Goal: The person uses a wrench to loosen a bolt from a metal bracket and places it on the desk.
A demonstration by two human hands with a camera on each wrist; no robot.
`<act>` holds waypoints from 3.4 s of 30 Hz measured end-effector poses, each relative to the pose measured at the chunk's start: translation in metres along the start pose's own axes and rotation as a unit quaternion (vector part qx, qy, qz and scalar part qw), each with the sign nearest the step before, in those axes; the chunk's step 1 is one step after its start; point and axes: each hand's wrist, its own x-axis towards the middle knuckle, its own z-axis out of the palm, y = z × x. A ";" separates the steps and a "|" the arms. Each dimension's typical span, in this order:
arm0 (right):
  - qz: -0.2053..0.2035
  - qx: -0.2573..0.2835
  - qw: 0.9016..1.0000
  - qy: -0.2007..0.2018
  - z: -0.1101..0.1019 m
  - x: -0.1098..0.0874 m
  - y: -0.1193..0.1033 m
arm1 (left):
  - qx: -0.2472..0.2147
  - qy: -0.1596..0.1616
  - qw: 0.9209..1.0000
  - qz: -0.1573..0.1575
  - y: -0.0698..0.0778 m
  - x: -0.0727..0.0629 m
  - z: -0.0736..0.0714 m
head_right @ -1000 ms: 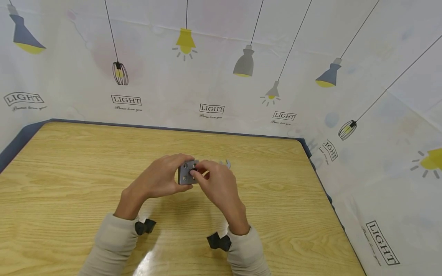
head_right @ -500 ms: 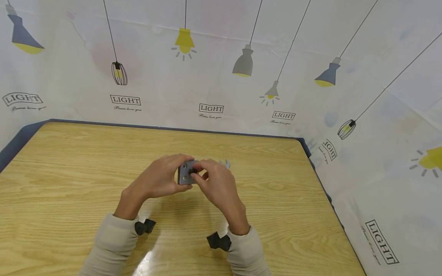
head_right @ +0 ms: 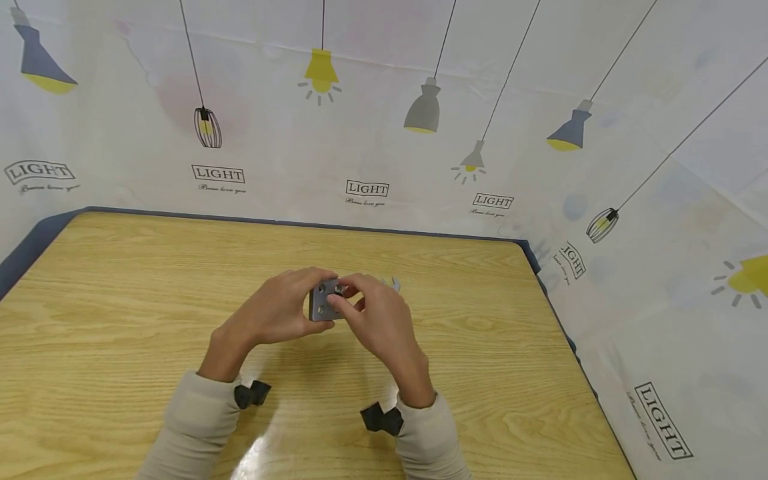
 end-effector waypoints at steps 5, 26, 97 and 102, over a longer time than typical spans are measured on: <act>0.003 -0.001 1.000 -0.003 0.001 0.001 0.000 | -0.001 0.002 1.000 0.003 0.000 0.000 0.000; -0.020 -0.012 1.000 -0.009 0.001 -0.001 -0.002 | 0.001 -0.001 1.000 -0.001 0.000 0.000 -0.001; 0.002 0.017 1.000 -0.002 0.001 -0.001 -0.002 | 0.002 -0.007 1.000 -0.010 0.001 -0.002 -0.001; 0.012 0.023 1.000 0.001 0.002 0.000 -0.002 | 0.002 -0.008 1.000 -0.004 0.001 -0.001 0.000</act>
